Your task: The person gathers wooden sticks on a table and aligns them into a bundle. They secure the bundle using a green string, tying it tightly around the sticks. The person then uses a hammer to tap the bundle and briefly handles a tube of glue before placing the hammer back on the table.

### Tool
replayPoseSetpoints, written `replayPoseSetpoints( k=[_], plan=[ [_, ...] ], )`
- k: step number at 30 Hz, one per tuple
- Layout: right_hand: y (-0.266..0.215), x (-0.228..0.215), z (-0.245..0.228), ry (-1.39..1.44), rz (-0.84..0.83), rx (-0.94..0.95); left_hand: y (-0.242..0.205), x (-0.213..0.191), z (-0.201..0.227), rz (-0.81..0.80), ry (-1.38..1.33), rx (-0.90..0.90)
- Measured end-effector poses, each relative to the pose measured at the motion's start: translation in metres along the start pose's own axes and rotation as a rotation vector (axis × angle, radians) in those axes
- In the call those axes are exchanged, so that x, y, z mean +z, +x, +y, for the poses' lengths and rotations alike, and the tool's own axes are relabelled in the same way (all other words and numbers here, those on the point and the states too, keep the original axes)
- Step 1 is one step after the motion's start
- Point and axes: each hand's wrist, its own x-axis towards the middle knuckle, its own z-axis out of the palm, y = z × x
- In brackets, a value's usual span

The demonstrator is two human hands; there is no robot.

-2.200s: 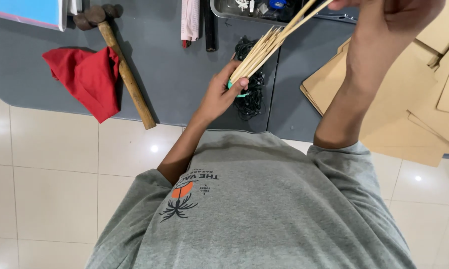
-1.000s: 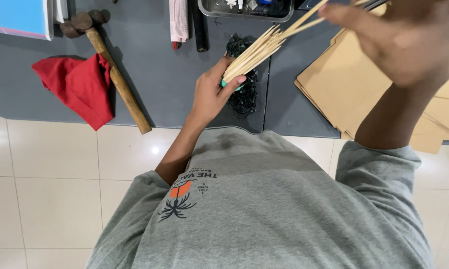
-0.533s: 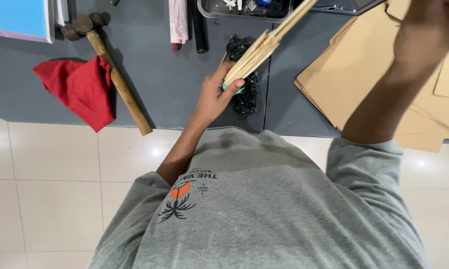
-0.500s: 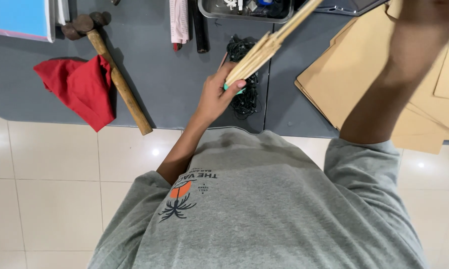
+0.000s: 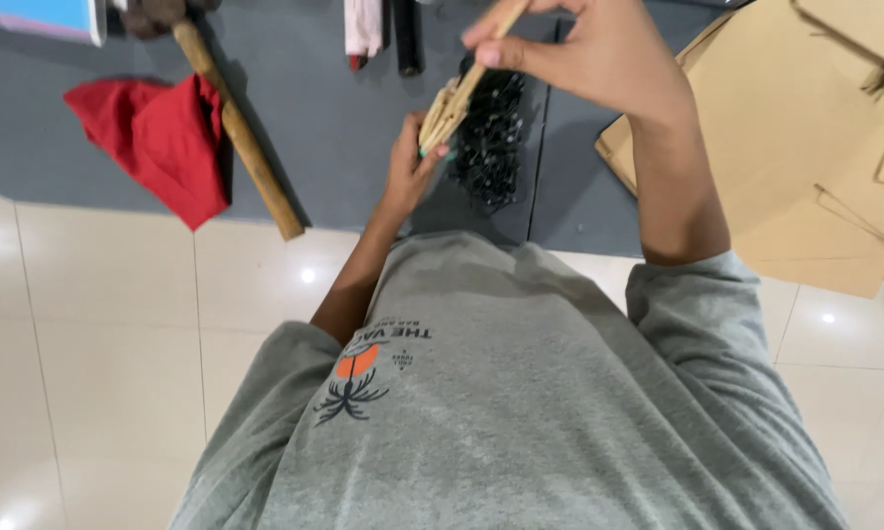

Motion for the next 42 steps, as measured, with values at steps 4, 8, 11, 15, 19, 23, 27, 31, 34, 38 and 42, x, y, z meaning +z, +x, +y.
replayPoseSetpoints(
  k=[4,8,11,15,19,23,27,31,34,38,42],
  plan=[
    [0.007,0.038,0.031,0.065,-0.08,0.018,-0.013,-0.01,-0.041,0.065,-0.005,-0.041],
    [0.015,0.08,0.038,-0.153,-0.066,-0.136,-0.023,-0.02,-0.075,0.124,-0.012,-0.061],
    [0.014,0.103,0.048,-0.229,-0.051,-0.168,-0.032,-0.023,-0.093,0.141,0.057,-0.073],
    [0.014,0.124,0.054,-0.298,-0.041,-0.183,-0.035,-0.025,-0.103,0.145,0.031,-0.108],
    [0.011,0.136,0.044,-0.441,0.003,-0.205,-0.03,-0.033,-0.087,0.122,-0.114,-0.064],
    [0.002,0.143,0.035,-0.472,0.019,-0.247,-0.029,-0.048,-0.078,0.071,-0.208,-0.024],
    [0.004,0.133,0.033,-0.122,-0.001,-0.243,-0.022,-0.068,-0.069,0.138,-0.062,-0.034],
    [0.005,0.178,0.14,0.074,0.183,0.087,-0.015,-0.092,-0.047,0.325,-0.052,0.005],
    [0.011,0.221,0.233,0.007,0.205,0.416,-0.013,-0.108,-0.038,0.444,-0.203,-0.051],
    [0.031,0.261,0.347,-0.526,0.271,0.487,-0.015,-0.122,-0.057,0.53,-0.168,-0.146],
    [0.067,0.272,0.389,-0.655,0.303,0.68,-0.012,-0.121,-0.075,0.452,-0.125,-0.241]
  ],
)
